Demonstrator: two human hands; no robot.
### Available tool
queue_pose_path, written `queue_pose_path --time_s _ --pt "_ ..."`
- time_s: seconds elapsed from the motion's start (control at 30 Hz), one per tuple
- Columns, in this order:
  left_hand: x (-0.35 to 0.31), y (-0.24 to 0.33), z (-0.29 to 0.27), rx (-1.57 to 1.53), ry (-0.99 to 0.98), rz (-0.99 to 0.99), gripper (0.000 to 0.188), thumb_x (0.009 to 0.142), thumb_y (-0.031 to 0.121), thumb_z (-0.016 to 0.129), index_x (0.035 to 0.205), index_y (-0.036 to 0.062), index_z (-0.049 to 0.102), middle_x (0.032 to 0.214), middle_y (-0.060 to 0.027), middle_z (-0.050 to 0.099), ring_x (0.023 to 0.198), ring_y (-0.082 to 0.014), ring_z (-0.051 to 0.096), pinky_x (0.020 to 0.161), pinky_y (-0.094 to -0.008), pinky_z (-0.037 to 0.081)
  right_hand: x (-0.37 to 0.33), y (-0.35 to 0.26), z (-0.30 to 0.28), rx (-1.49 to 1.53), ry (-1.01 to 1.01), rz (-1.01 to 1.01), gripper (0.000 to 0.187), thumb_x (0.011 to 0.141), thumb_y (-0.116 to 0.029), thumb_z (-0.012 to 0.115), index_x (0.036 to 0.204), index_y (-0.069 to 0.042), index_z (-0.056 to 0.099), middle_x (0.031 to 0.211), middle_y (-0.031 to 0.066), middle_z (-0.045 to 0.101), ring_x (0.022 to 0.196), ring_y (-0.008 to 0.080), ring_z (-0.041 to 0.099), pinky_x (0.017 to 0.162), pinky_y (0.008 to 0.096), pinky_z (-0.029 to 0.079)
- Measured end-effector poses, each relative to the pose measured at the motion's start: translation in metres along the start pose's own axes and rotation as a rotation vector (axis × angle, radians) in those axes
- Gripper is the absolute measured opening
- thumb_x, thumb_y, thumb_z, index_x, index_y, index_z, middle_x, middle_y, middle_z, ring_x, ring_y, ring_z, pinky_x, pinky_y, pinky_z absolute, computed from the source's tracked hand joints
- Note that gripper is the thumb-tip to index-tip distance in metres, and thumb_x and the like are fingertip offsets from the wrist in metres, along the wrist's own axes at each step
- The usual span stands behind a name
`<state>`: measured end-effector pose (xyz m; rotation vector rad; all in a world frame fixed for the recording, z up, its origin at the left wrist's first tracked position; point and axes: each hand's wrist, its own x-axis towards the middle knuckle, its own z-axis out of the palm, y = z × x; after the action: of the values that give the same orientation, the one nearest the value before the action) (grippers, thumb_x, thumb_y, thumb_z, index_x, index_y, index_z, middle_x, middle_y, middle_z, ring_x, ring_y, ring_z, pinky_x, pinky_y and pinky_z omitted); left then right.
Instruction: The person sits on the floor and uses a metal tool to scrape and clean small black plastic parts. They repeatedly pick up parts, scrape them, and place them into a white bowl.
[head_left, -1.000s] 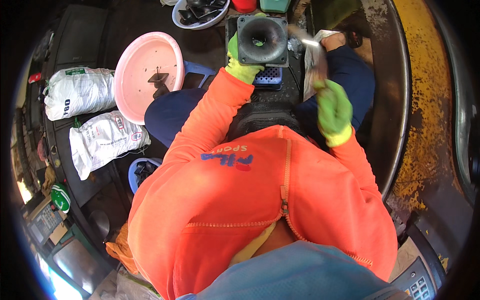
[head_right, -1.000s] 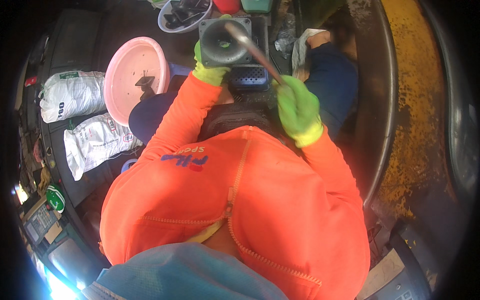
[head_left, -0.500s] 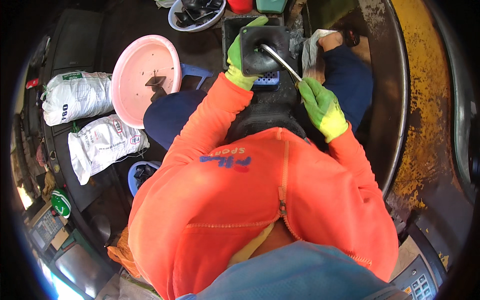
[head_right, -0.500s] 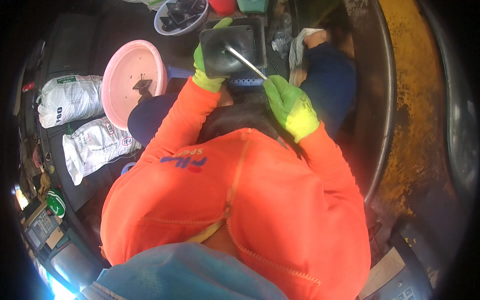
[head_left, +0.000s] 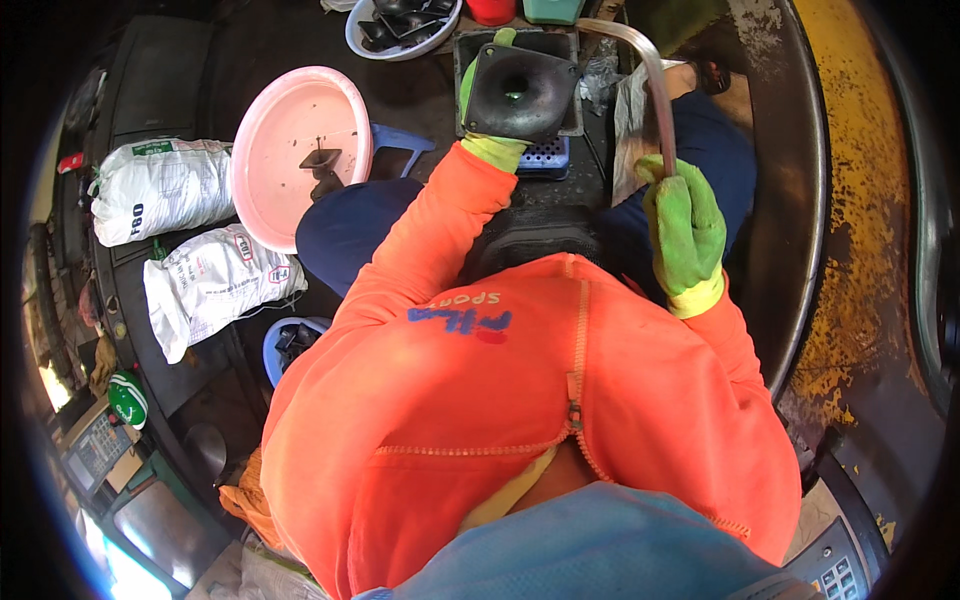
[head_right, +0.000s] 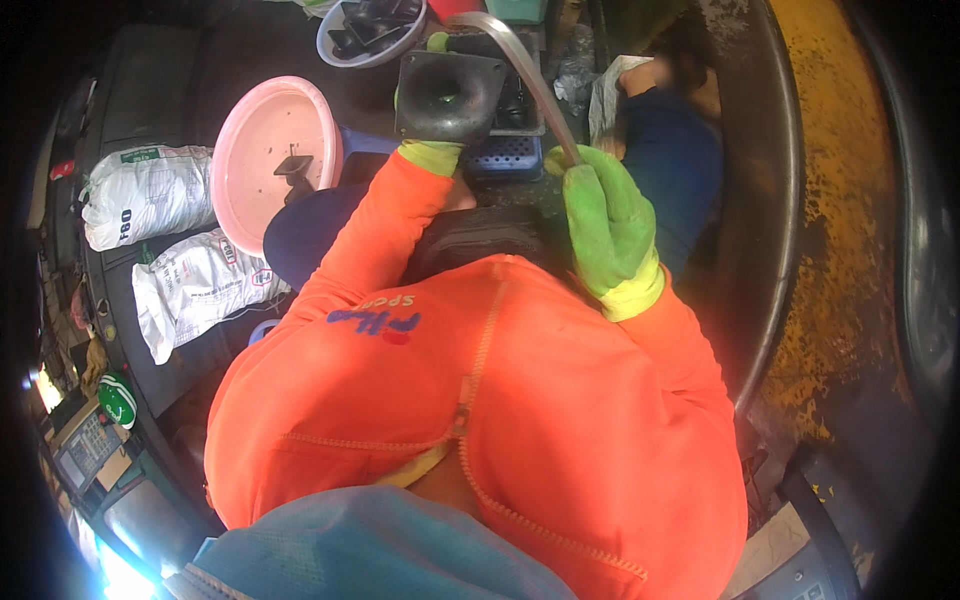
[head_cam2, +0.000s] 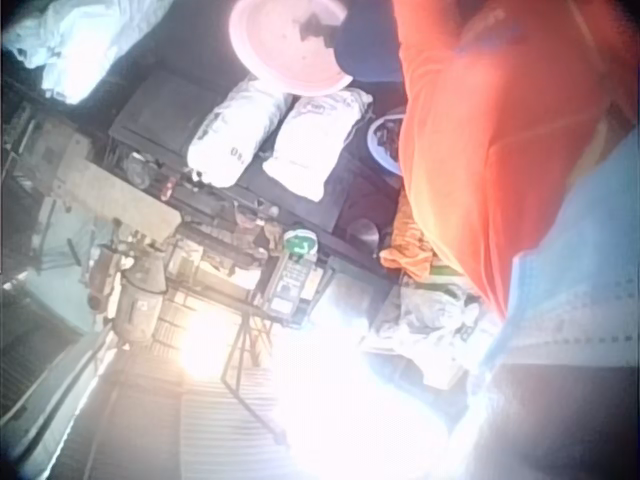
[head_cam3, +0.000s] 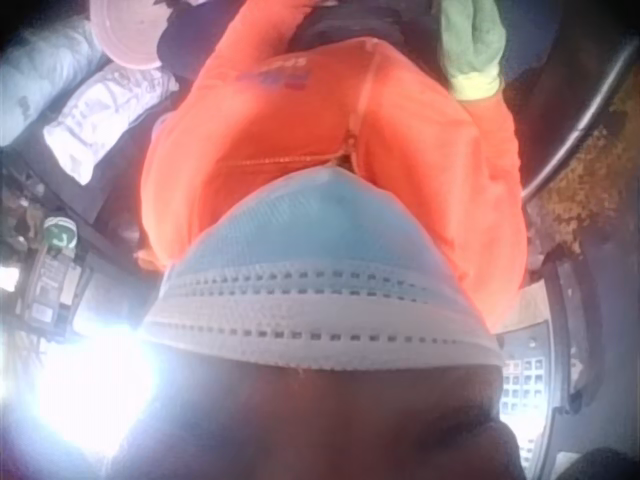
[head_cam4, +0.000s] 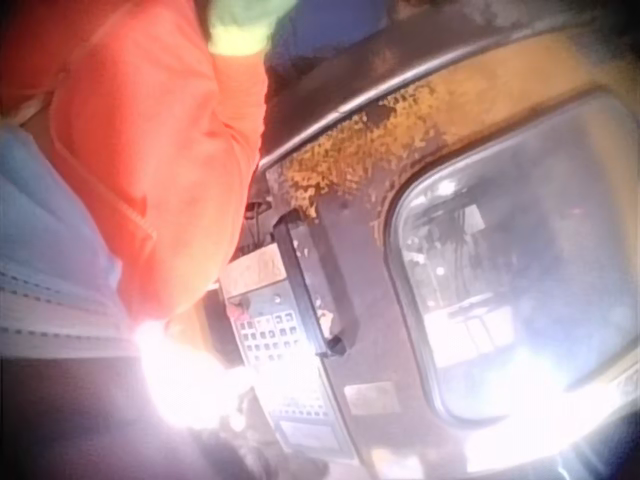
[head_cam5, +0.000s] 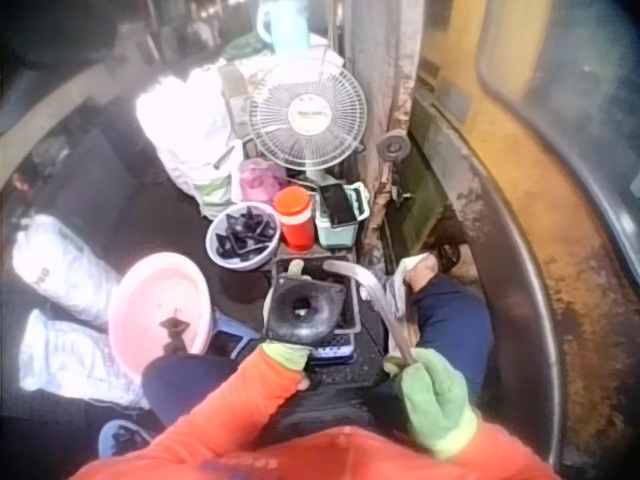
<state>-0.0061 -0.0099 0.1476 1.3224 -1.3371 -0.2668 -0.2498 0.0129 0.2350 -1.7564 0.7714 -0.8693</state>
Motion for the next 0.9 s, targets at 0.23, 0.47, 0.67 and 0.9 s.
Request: queue_pose_path --time_s 0.23,0.47,0.67,0.9 --pt "-0.015 -0.02 0.013 -0.219 0.022 -0.177 0.03 0.095 0.029 0.051 0.094 0.0021 0.063 0.085 -0.0076 0.067 0.081 -0.019 0.065 0.077 -0.0324 0.052 0.014 0.02 0.016 0.029 -0.355 0.483 0.027 0.102 -0.022 0.044 0.106 -0.001 0.061 0.081 0.0039 0.056 0.072 0.0135 0.052 0.068 0.0278 0.043" --pt "-0.014 -0.034 0.004 -1.339 -0.124 -0.115 0.046 0.104 0.031 0.034 0.091 -0.0019 0.063 0.085 -0.01 0.067 0.083 -0.0187 0.065 0.081 -0.0344 0.053 0.016 -0.001 0.026 0.377 -0.292 0.608 0.029 0.099 -0.026 0.05 0.1 -0.001 0.063 0.073 -0.0041 0.048 0.065 0.0051 0.041 0.061 0.0209 0.035" --pt "-0.015 -0.023 -0.004 -0.182 0.074 -0.074 0.033 0.096 0.023 0.046 0.092 -0.0014 0.068 0.075 -0.0058 0.067 0.077 -0.0196 0.068 0.075 -0.0323 0.055 0.02 0.027 0.026 0.487 -0.287 0.616 0.027 0.1 -0.029 0.051 0.104 -0.004 0.062 0.065 -0.0078 0.04 0.054 0.0024 0.031 0.048 0.0198 0.022" --pt "-0.019 -0.078 -0.002 -1.474 0.261 -0.767 0.03 0.1 0.021 0.045 0.084 0.0055 0.065 0.083 -0.0067 0.069 0.076 -0.0201 0.066 0.074 -0.0352 0.054 0.036 0.072 0.048 0.511 -0.339 0.733 0.027 0.1 -0.028 0.05 0.101 -0.004 0.063 0.068 -0.0055 0.043 0.059 0.0048 0.036 0.052 0.0207 0.029"
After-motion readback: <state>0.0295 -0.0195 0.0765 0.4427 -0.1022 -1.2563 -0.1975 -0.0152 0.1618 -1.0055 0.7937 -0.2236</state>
